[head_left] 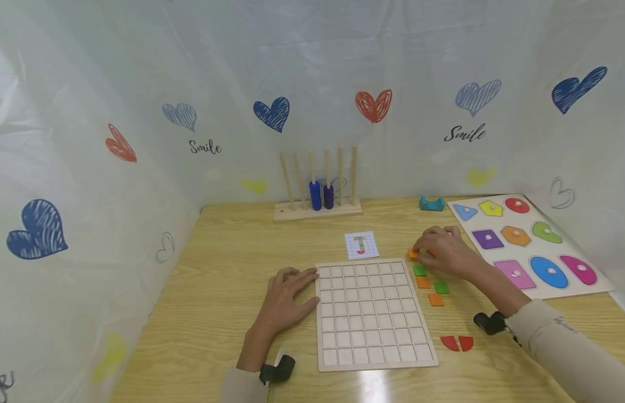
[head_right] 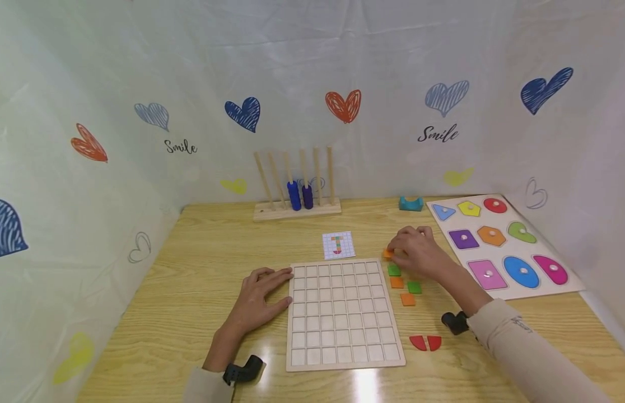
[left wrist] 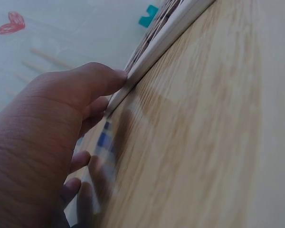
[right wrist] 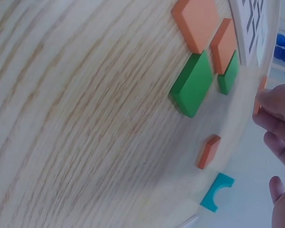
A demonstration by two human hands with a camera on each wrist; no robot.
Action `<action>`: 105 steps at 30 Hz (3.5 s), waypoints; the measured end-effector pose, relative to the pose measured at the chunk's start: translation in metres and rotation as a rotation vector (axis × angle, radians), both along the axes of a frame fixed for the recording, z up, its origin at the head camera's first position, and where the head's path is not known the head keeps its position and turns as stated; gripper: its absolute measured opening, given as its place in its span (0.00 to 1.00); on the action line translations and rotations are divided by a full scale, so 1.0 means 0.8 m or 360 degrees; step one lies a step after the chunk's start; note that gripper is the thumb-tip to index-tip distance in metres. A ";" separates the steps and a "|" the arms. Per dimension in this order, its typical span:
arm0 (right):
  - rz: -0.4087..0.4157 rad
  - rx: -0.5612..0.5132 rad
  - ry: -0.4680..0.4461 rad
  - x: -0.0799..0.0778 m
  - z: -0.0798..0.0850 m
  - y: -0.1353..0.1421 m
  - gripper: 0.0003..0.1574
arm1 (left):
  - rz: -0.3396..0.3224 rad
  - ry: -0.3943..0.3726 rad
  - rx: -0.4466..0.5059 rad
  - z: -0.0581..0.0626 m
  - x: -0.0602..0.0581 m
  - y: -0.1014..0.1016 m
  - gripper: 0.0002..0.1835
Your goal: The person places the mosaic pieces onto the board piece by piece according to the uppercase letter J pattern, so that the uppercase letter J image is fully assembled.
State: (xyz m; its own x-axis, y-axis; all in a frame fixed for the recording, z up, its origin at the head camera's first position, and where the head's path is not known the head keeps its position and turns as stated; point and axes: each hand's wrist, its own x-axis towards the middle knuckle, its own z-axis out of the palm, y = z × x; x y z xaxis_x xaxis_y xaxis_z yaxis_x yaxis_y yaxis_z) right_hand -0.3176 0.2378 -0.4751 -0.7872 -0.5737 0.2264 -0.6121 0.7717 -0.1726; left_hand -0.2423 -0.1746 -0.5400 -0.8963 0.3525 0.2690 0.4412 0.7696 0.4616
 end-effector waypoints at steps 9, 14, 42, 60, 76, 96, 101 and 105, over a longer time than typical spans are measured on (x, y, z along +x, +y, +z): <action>-0.0004 -0.0029 0.0047 0.009 0.006 -0.005 0.12 | -0.0022 0.0051 0.0015 -0.001 0.000 -0.001 0.29; 0.0006 -0.0033 0.0086 0.012 0.010 -0.009 0.13 | -0.0016 0.0052 0.0005 -0.002 -0.001 -0.001 0.29; 0.0190 -0.0165 0.0243 0.029 0.019 -0.049 0.14 | -0.0032 0.0058 0.0026 -0.005 -0.002 0.000 0.29; 0.0267 -0.0121 0.0289 0.033 0.021 -0.085 0.12 | -0.0012 0.0019 0.0003 -0.001 0.000 0.000 0.29; 0.0336 -0.0145 0.0268 0.033 0.014 -0.103 0.13 | -0.0022 0.0031 0.0010 -0.002 -0.001 0.000 0.29; 0.0453 -0.0223 0.0238 0.034 0.000 -0.132 0.10 | -0.0018 0.0006 0.0004 -0.002 0.000 0.001 0.29; 0.0434 -0.0203 0.0195 0.036 -0.003 -0.140 0.08 | -0.0009 -0.0017 0.0002 -0.001 0.000 0.001 0.29; 0.0441 -0.0203 0.0198 0.036 -0.006 -0.145 0.08 | -0.0002 -0.0019 -0.0010 -0.001 0.000 0.001 0.30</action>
